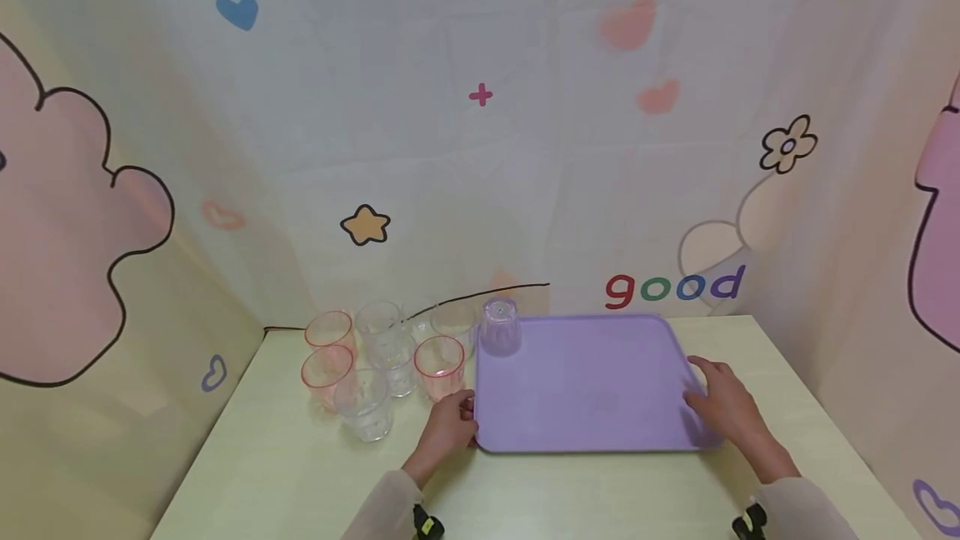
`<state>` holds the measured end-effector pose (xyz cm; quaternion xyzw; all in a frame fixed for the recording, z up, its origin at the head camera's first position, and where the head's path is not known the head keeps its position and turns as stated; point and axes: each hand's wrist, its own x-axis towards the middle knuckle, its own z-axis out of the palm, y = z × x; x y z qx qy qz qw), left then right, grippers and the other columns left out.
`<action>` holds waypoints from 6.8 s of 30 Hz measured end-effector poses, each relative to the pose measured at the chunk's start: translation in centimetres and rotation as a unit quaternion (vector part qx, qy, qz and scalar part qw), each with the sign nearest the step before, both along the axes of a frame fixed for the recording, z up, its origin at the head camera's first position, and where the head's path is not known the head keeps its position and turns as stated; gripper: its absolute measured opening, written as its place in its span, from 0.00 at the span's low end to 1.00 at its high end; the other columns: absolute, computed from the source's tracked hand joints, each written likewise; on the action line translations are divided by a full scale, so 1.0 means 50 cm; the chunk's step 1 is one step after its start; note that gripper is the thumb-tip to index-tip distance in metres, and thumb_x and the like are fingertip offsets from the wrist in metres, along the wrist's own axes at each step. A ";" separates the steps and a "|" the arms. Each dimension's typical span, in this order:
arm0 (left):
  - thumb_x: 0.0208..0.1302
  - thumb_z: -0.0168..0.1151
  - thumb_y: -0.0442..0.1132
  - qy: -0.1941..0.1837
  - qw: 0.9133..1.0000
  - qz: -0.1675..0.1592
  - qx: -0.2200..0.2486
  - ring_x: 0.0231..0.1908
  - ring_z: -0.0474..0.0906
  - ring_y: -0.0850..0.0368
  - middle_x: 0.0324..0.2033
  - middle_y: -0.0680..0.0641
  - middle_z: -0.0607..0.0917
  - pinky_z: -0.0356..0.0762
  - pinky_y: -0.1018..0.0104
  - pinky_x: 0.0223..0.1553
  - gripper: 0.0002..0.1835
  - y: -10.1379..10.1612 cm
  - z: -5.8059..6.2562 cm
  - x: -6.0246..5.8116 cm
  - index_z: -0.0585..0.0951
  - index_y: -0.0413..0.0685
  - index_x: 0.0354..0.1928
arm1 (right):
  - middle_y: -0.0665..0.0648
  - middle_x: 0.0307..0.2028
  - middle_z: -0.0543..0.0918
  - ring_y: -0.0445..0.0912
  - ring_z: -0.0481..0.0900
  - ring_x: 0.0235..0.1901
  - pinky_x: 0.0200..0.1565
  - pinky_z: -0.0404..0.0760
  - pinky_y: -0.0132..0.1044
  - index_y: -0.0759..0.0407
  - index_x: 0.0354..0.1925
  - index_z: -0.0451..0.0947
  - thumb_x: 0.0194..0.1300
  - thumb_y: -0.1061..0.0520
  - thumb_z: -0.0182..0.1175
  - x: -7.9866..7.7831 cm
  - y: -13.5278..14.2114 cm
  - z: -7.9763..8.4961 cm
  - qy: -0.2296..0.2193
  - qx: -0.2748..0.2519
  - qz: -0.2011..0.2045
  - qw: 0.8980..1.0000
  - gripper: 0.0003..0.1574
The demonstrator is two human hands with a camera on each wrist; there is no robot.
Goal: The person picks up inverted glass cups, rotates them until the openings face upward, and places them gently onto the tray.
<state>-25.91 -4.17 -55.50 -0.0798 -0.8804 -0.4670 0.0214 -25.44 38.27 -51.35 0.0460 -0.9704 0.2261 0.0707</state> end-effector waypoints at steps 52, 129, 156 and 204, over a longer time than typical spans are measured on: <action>0.52 0.64 0.32 -0.018 1.000 -0.016 0.005 0.34 0.74 0.60 0.34 0.43 0.83 0.76 0.71 0.33 0.27 -0.007 0.004 0.013 0.76 0.26 0.55 | 0.79 0.45 0.78 0.61 0.79 0.40 0.33 0.75 0.37 0.80 0.58 0.65 0.56 0.68 0.52 -0.036 0.056 -0.032 -0.098 -0.053 -0.002 0.994 0.31; 0.58 0.70 0.47 0.133 0.925 -0.124 -0.333 0.64 0.67 0.39 0.63 0.42 0.71 0.73 0.42 0.60 0.31 -0.106 0.170 -0.056 0.73 0.54 0.64 | 0.81 0.47 0.75 0.60 0.78 0.40 0.34 0.78 0.37 0.80 0.60 0.63 0.57 0.70 0.48 -0.034 0.056 -0.034 -0.120 -0.090 -0.011 0.989 0.32; 0.52 0.72 0.44 0.137 0.899 -0.133 -0.395 0.65 0.64 0.45 0.62 0.47 0.70 0.71 0.46 0.57 0.34 -0.094 0.150 -0.093 0.74 0.64 0.64 | 0.80 0.47 0.75 0.62 0.78 0.42 0.36 0.79 0.40 0.80 0.61 0.63 0.58 0.70 0.50 -0.037 0.065 -0.044 -0.117 -0.095 -0.010 0.988 0.32; 0.50 0.76 0.50 0.124 0.944 -0.082 -0.293 0.62 0.69 0.44 0.65 0.47 0.69 0.83 0.49 0.46 0.37 -0.105 0.181 -0.049 0.72 0.61 0.64 | 0.80 0.48 0.76 0.64 0.78 0.45 0.38 0.79 0.42 0.79 0.61 0.63 0.58 0.69 0.49 -0.028 0.059 -0.037 -0.106 -0.086 -0.009 0.991 0.32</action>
